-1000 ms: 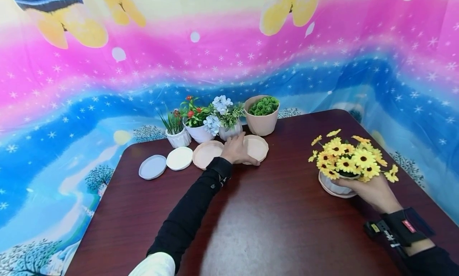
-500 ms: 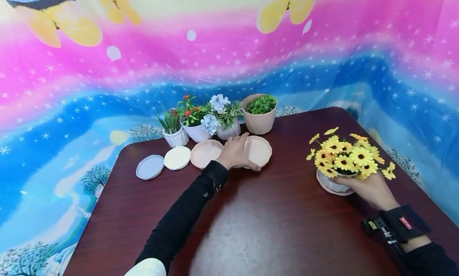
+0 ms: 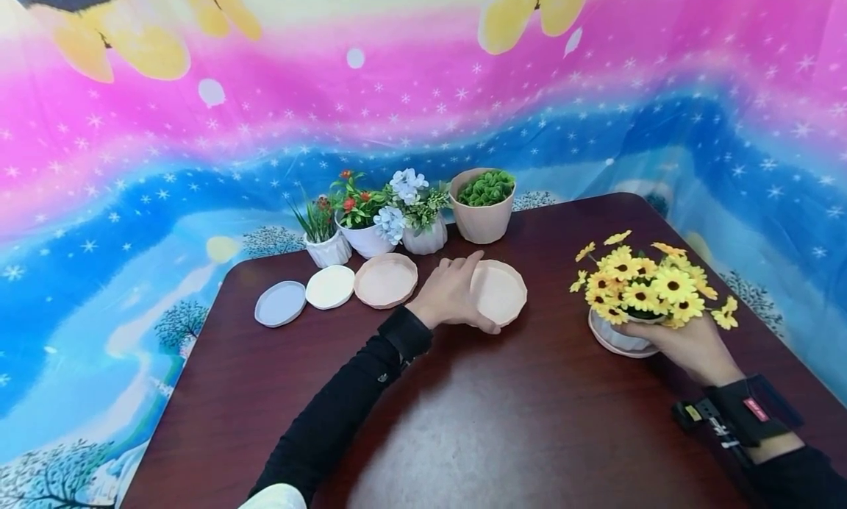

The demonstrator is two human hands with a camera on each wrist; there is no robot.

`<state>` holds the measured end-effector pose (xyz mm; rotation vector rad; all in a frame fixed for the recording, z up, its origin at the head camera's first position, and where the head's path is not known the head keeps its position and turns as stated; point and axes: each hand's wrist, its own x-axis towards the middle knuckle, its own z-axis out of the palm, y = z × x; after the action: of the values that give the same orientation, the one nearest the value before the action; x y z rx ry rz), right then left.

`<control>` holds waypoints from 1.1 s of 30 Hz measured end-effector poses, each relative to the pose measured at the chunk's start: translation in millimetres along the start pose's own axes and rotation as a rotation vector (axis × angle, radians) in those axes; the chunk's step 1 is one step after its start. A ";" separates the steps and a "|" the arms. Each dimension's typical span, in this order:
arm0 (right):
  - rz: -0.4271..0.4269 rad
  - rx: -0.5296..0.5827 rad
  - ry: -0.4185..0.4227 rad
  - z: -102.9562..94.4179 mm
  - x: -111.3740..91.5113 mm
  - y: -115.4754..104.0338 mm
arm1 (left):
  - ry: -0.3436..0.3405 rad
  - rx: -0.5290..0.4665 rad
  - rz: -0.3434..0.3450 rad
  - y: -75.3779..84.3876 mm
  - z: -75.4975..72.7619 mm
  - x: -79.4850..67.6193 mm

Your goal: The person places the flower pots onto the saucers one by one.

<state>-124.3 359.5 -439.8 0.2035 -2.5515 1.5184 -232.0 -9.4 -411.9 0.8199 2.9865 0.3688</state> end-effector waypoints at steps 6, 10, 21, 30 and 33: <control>0.020 0.004 0.003 -0.7 0.6 -1.0 | -0.025 0.028 0.039 9.4 0.5 -6.9; 0.021 0.023 0.006 -0.4 0.7 -2.4 | -0.045 0.028 0.050 13.2 3.5 -8.9; 0.132 -0.087 0.013 -0.1 -3.1 2.6 | -0.105 -0.002 0.089 27.0 15.3 -19.2; 0.210 -0.161 -0.012 -3.2 -3.2 0.1 | -0.110 0.042 0.155 42.0 13.4 -30.3; 0.180 -0.126 -0.012 -1.7 -2.0 -0.2 | -0.105 0.066 0.155 46.0 14.0 -31.4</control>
<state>-122.1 361.0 -439.2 -0.0352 -2.7276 1.4087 -180.7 16.2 -416.1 1.0460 2.8608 0.2243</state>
